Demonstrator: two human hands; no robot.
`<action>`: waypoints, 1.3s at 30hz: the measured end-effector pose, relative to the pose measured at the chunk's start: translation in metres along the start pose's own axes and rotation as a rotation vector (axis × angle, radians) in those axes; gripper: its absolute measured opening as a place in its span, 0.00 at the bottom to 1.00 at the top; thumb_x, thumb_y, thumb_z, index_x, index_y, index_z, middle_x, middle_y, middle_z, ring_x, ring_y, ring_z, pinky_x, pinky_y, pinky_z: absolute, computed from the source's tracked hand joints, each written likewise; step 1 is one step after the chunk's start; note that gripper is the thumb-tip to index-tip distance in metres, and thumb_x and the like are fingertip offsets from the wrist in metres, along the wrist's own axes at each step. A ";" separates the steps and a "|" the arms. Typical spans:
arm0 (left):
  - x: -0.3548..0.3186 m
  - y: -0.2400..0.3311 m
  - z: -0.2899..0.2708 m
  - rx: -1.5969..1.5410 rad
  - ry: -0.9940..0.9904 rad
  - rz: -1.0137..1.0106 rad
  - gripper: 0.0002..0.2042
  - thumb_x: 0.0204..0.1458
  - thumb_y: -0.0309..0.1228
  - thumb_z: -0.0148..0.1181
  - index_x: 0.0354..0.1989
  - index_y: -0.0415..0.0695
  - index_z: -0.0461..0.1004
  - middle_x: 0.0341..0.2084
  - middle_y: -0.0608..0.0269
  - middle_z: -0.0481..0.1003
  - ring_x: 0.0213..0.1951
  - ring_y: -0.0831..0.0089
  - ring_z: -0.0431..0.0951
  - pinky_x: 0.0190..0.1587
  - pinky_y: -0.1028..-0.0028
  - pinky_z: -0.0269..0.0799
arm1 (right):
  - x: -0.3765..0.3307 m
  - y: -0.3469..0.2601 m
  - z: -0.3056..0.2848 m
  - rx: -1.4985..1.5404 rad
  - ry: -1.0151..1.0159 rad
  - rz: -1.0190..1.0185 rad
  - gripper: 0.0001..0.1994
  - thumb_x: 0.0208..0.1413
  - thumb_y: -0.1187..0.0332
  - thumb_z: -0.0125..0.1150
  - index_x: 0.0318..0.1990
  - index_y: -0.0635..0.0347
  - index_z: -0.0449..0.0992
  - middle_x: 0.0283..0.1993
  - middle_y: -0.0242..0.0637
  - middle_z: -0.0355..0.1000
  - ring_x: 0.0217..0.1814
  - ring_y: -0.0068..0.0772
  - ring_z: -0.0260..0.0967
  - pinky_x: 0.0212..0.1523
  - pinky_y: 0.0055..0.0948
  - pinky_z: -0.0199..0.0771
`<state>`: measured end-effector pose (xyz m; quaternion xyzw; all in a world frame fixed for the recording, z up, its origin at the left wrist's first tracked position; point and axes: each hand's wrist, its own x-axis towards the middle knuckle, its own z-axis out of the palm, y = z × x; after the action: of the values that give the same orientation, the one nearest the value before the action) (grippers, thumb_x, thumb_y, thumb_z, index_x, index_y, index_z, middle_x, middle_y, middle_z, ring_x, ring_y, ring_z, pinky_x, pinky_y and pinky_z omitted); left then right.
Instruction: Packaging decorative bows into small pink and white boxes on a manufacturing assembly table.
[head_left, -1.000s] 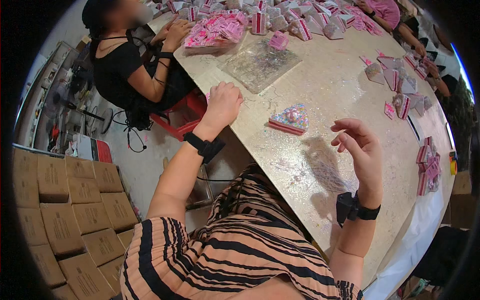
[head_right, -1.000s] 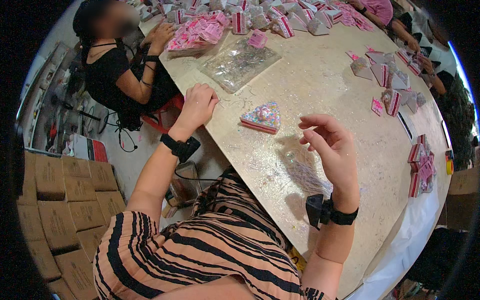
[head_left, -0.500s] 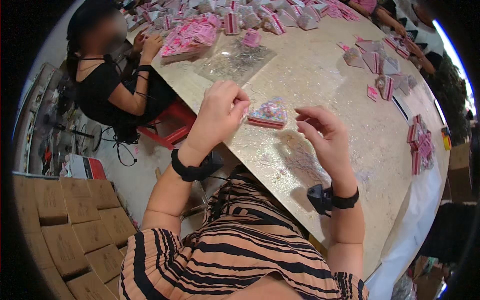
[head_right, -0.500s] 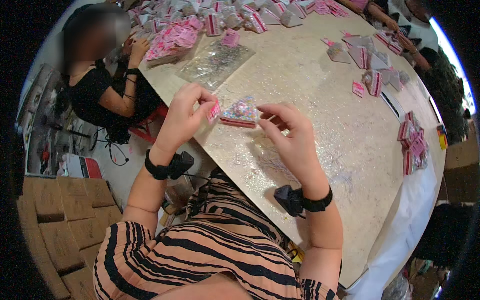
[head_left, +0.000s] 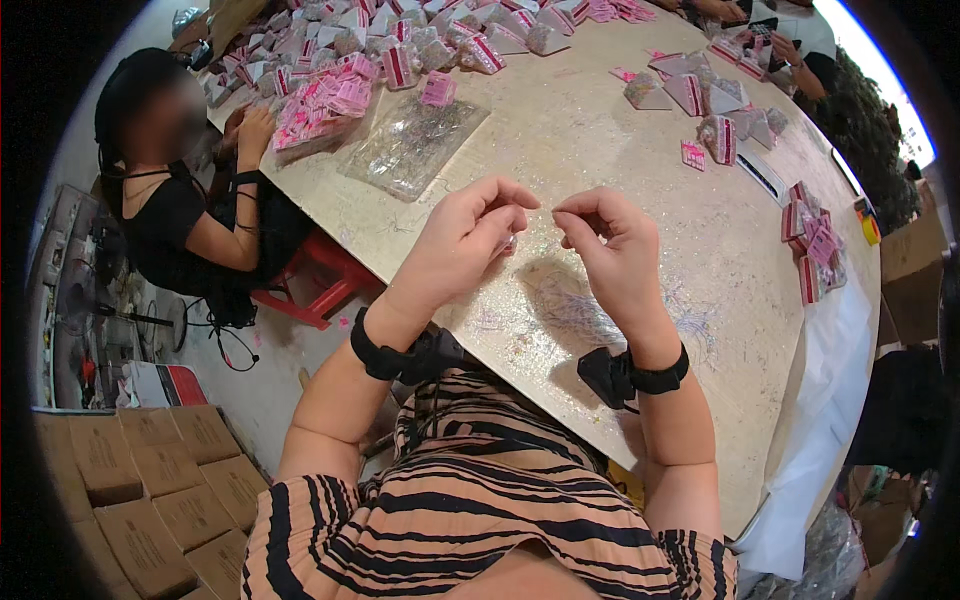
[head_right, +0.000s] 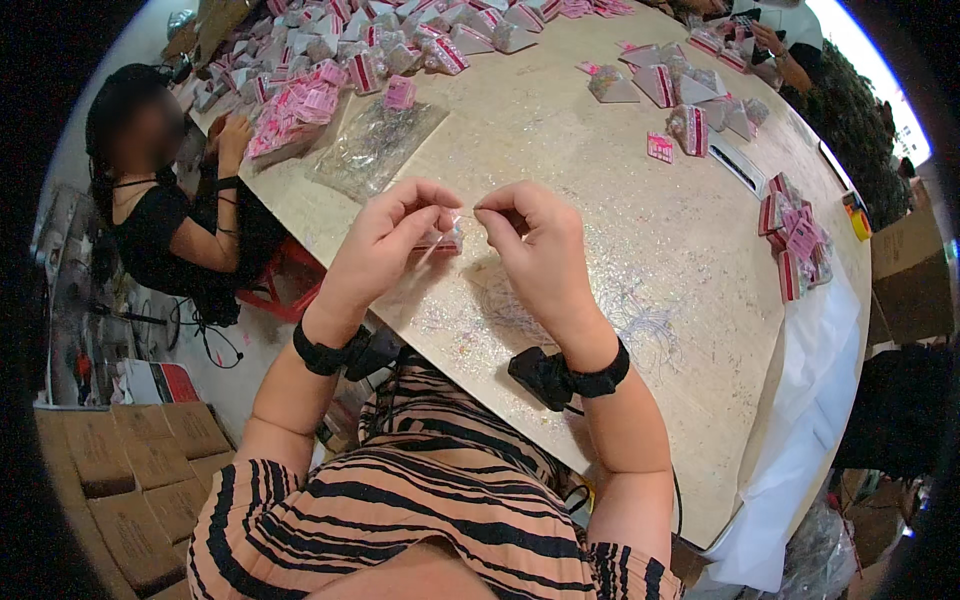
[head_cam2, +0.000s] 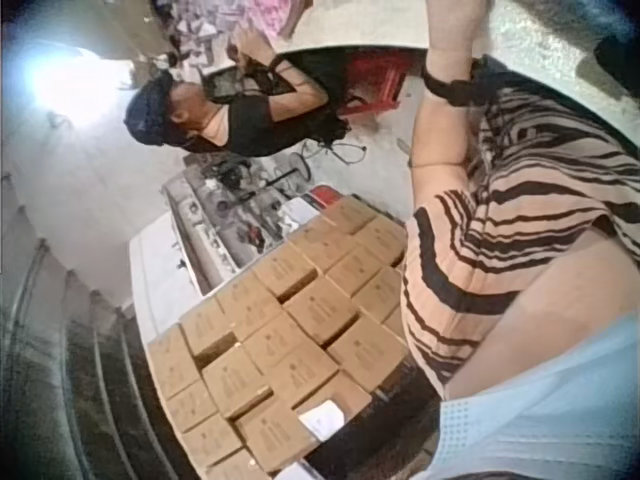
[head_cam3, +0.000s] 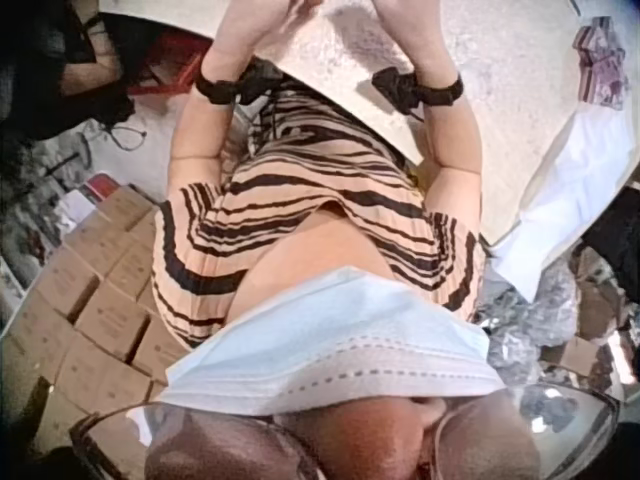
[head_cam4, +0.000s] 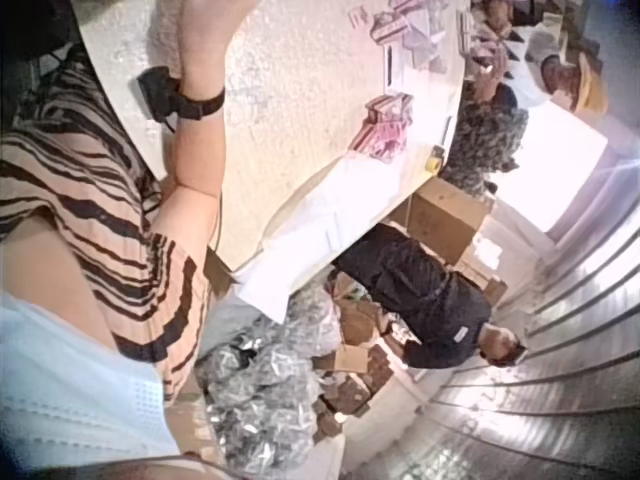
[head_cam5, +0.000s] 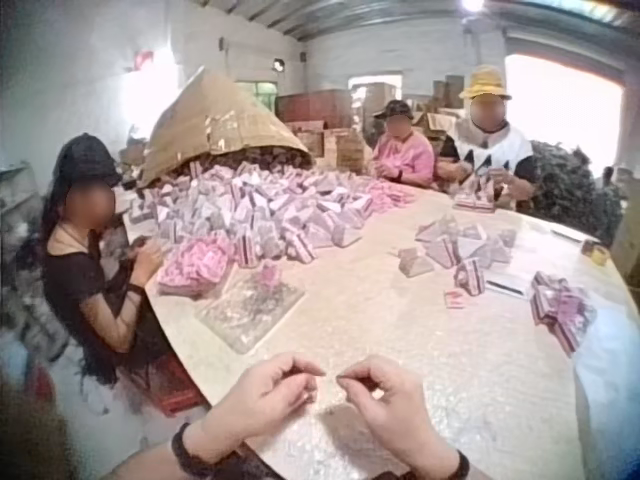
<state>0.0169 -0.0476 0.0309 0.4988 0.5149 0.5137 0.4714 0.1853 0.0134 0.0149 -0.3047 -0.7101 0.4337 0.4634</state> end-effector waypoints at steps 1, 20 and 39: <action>0.002 -0.003 0.000 0.015 0.010 0.040 0.11 0.54 0.22 0.42 0.42 0.38 0.70 0.28 0.67 0.71 0.26 0.85 0.66 0.29 0.83 0.63 | 0.001 0.002 0.000 0.025 -0.011 0.022 0.03 0.49 0.76 0.60 0.30 0.67 0.75 0.25 0.36 0.71 0.26 0.22 0.68 0.28 0.21 0.67; 0.019 0.024 0.026 0.638 0.092 0.474 0.09 0.47 0.19 0.55 0.38 0.39 0.73 0.30 0.54 0.72 0.31 0.64 0.75 0.31 0.71 0.70 | 0.004 0.032 0.003 0.762 0.102 0.256 0.05 0.56 0.73 0.57 0.38 0.64 0.76 0.33 0.32 0.74 0.23 0.14 0.64 0.23 0.16 0.61; 0.036 0.007 0.007 0.416 -0.023 0.093 0.08 0.49 0.28 0.60 0.33 0.37 0.78 0.22 0.63 0.76 0.25 0.80 0.73 0.29 0.77 0.68 | 0.010 0.037 -0.004 0.564 0.011 0.267 0.05 0.53 0.72 0.61 0.35 0.64 0.76 0.26 0.26 0.70 0.24 0.12 0.62 0.23 0.14 0.61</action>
<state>0.0219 -0.0113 0.0382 0.6142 0.5810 0.4119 0.3399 0.1866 0.0388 -0.0133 -0.2570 -0.5128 0.6692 0.4725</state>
